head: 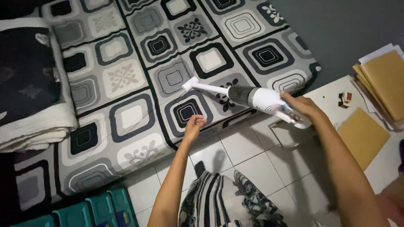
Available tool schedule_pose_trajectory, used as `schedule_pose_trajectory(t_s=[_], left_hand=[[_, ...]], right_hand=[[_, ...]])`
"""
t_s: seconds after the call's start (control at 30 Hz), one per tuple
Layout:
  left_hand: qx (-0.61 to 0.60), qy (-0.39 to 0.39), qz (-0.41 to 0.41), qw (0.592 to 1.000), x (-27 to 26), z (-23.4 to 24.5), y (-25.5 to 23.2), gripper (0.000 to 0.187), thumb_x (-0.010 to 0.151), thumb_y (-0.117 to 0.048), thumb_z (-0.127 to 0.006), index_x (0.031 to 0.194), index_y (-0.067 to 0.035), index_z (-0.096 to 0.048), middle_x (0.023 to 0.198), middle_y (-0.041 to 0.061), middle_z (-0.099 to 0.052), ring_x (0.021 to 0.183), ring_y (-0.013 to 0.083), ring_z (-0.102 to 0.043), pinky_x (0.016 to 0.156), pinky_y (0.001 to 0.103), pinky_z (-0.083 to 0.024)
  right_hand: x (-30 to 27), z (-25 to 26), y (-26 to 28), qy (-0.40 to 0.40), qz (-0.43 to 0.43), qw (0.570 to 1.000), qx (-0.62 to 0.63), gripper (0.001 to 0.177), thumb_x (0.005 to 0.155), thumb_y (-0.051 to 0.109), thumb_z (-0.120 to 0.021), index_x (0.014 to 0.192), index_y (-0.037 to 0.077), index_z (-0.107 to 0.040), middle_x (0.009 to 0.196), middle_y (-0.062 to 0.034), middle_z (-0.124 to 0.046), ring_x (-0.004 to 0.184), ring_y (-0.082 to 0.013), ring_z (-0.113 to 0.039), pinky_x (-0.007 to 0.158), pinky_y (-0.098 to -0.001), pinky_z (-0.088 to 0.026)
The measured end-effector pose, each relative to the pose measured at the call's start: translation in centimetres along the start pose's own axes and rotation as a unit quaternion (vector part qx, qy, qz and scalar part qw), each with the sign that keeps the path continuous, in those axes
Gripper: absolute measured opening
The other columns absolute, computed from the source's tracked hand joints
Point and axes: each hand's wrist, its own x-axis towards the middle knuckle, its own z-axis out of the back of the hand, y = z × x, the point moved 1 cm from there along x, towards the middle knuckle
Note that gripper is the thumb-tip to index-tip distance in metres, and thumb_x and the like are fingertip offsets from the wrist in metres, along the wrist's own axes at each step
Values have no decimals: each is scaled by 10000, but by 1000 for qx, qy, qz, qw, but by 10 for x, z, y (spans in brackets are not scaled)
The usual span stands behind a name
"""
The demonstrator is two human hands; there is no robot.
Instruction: Assembling a handheld vacuum cleaner by attaching extension pipes and a floor head, then using it to vacuum the floor.
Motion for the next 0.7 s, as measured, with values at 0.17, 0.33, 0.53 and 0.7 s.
schedule_pose_trajectory(t_s=[0.17,0.33,0.53,0.7], left_hand=[[25,16,30,999,4,2,4,242,926,-97,-673,1150,-33,-605,964,58,-709,845,124,-646,800,263,-532],[19,25,22,999,18,12,3,243,938,-96,-648,1166,-31,-595,995,47,-710,879,115,-648,802,264,-534],[59,47,25,997,35,8,2,250,934,-85,-655,1169,-23,-599,1004,53,-711,914,123,-651,811,255,-511],[25,58,33,997,44,-9,2,261,912,-73,-668,1153,-14,-586,991,42,-694,899,107,-636,796,243,-506]], right_hand=[[10,-12,-16,48,-34,995,82,893,744,812,-585,1022,-14,-780,754,-197,-741,595,-260,-699,553,-376,-542],[2,-13,-4,66,-69,993,68,817,799,758,-608,967,-28,-759,693,-158,-697,540,-226,-639,509,-360,-497],[8,-18,-14,138,-99,973,155,717,802,659,-594,898,-40,-716,596,-170,-611,453,-224,-549,416,-381,-443],[1,-25,-10,135,-86,980,116,686,815,647,-518,972,5,-703,605,-100,-609,445,-174,-538,397,-347,-395]])
